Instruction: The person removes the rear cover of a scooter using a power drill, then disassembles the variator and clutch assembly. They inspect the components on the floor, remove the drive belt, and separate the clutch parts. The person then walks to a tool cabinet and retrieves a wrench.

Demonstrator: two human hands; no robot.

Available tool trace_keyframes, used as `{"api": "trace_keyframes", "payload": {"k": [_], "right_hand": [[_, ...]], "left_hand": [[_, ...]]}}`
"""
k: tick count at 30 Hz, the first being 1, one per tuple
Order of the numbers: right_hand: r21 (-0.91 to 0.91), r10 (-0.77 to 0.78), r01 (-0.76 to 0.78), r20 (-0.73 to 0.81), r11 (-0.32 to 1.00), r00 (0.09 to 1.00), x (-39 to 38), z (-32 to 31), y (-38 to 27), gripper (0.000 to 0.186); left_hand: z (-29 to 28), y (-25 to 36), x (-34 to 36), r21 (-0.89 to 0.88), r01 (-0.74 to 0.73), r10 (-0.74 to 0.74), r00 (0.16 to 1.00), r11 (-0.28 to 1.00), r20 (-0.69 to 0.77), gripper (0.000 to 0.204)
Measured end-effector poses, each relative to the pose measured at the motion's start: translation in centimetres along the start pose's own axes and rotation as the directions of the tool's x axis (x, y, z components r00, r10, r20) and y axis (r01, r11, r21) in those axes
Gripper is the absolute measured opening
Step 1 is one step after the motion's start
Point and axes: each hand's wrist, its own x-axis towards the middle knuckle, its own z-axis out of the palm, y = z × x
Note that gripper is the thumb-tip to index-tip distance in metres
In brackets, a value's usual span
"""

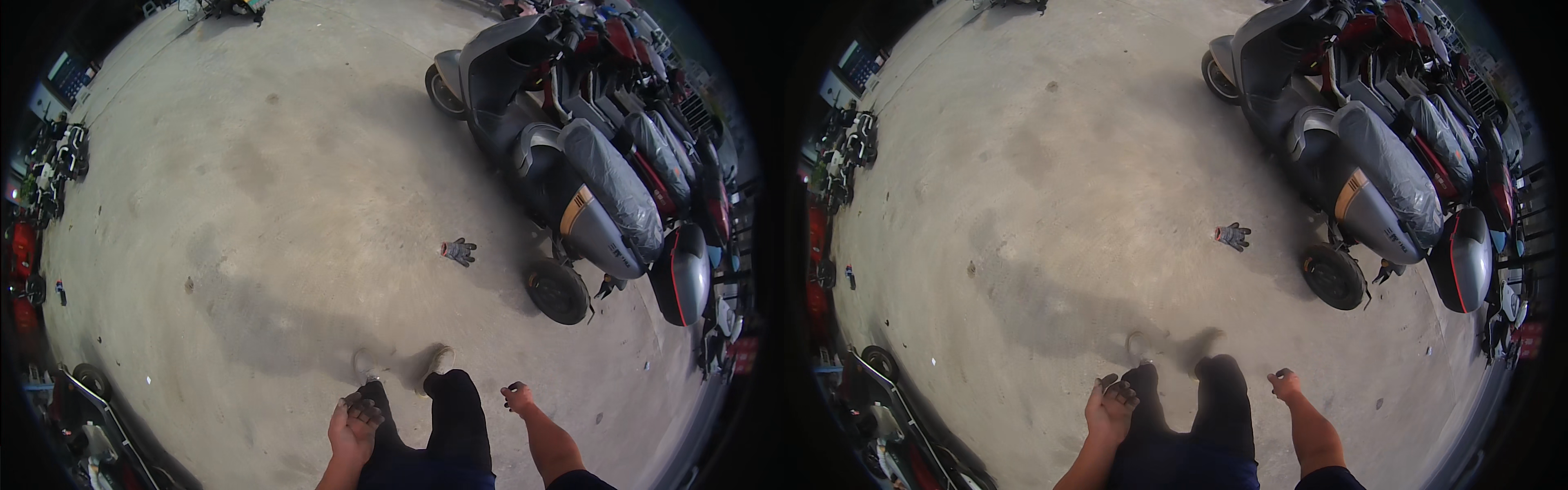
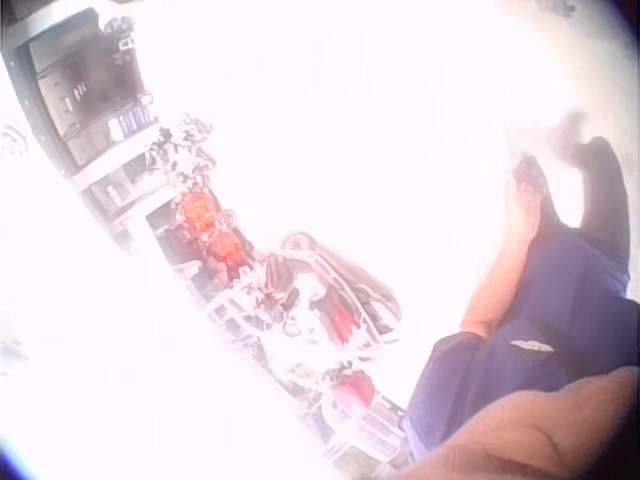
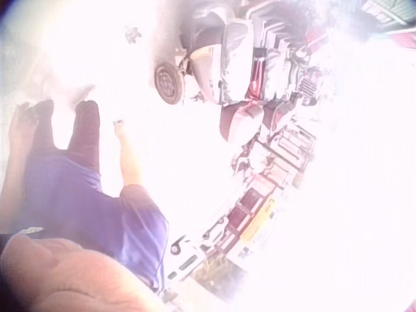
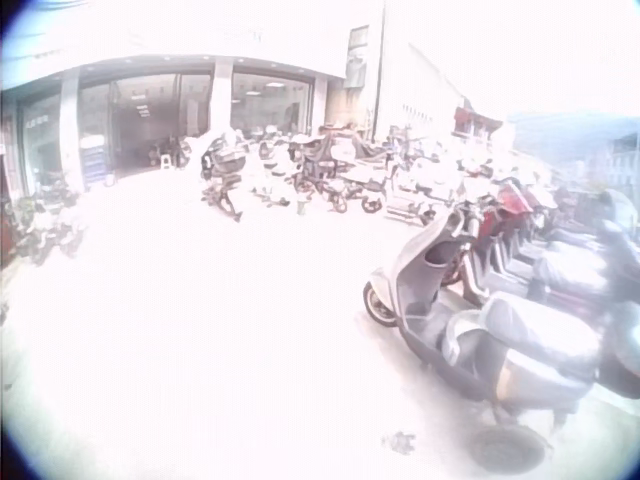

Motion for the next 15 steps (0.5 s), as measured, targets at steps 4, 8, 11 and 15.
{"api": "trace_keyframes", "payload": {"k": [4, 8, 11, 15], "right_hand": [[-0.126, -0.004, 0.001, -0.027, 0.992, 1.0, 16.2, 2.2, -5.1, 0.041], [-0.238, -0.193, 0.189, 0.008, 0.953, 0.981, 33.7, 6.5, -15.9, 0.05], [-0.347, -0.299, 0.295, 0.044, 0.89, 0.953, 44.4, 9.9, -23.9, 0.051], [-0.496, -0.435, 0.377, -0.001, 0.782, 0.9, 54.0, 14.2, -31.1, 0.061]], "left_hand": [[2.5, -1.5, 4.6, -0.141, 0.067, -0.079, 0.994, 0.988, -0.082, 0.039], [5.3, -6.8, 10.2, -0.171, 0.049, -0.099, 0.949, 0.984, -0.299, 0.055], [6.7, -10.7, 14.3, 0.006, 0.154, -0.132, 0.863, 0.988, -0.488, 0.054], [7.5, -14.1, 17.6, 0.191, 0.242, -0.112, 0.85, 0.951, -0.515, 0.055]]}}
